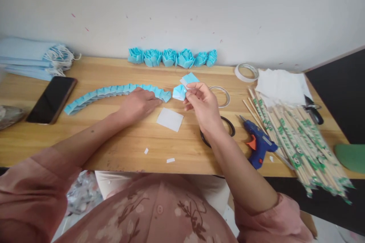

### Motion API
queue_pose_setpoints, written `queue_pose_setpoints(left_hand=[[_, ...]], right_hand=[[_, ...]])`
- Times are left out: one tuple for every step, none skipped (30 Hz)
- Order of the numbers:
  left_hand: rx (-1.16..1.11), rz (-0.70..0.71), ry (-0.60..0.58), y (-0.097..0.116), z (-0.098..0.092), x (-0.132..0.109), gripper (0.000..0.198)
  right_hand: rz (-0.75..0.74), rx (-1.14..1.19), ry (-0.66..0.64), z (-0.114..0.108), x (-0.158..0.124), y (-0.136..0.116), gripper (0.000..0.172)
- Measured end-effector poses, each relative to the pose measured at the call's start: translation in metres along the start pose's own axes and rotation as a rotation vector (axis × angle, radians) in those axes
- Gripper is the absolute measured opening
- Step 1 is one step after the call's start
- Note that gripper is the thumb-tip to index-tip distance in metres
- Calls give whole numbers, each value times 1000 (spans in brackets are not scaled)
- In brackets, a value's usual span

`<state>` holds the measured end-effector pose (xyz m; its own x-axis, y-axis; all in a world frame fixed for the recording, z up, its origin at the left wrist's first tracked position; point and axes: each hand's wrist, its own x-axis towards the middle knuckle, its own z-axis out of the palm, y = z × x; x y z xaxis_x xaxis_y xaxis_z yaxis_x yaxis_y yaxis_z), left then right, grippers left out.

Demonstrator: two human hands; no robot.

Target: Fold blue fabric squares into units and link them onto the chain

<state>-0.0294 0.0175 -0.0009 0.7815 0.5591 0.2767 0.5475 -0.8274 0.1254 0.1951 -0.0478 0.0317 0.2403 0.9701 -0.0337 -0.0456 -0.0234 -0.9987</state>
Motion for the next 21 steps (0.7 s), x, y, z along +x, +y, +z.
queue_pose_setpoints(left_hand=[[62,-7,-16,2,0,2,34],[118,-17,-29,4,0,3,33],[158,-27,-39,6,-1,4,32],[175,-33,-43,7,-1,4,31],[176,-28,-45,8,-1,4,30],[164,-19,-41,8,-1,3,30],[144,-10,-29,8,-1,2,31],[120,-7,-10,8,-1,1,31],[98,-12,15,7,-1,0,32],[80,-24,42,6,0,-1,33],[70,-36,65,5,1,-2,33],[66,-45,80,4,3,-2,33],[67,-50,89,4,4,-2,34],[70,-50,89,4,5,-2,34],[74,-47,84,4,5,-2,35],[79,-42,76,4,6,-2,35],[85,-38,69,4,6,-1,35],[90,-35,61,4,6,-1,34],[95,-32,54,4,6,-1,34],[101,-30,47,4,7,0,34],[106,-29,41,4,7,0,33]], right_hand=[[11,10,2,1,1,0,20],[18,20,7,3,2,1,20],[24,28,16,5,4,2,20],[26,35,28,7,6,4,20],[27,40,43,8,8,6,21],[28,43,54,9,9,8,22],[29,45,63,10,11,11,23],[27,44,67,10,12,14,24],[22,39,66,10,13,16,25],[14,32,61,10,13,18,26],[4,22,58,9,14,20,26],[-7,13,59,8,14,21,25],[-17,6,64,8,14,22,25],[-26,0,70,7,15,22,25],[-33,-3,77,6,15,22,24],[-39,-3,83,5,16,22,24],[-43,0,88,5,16,21,23],[-46,5,93,4,16,20,23],[-48,9,98,4,16,20,22],[-50,12,102,4,16,19,21],[-51,12,103,4,16,19,21]])
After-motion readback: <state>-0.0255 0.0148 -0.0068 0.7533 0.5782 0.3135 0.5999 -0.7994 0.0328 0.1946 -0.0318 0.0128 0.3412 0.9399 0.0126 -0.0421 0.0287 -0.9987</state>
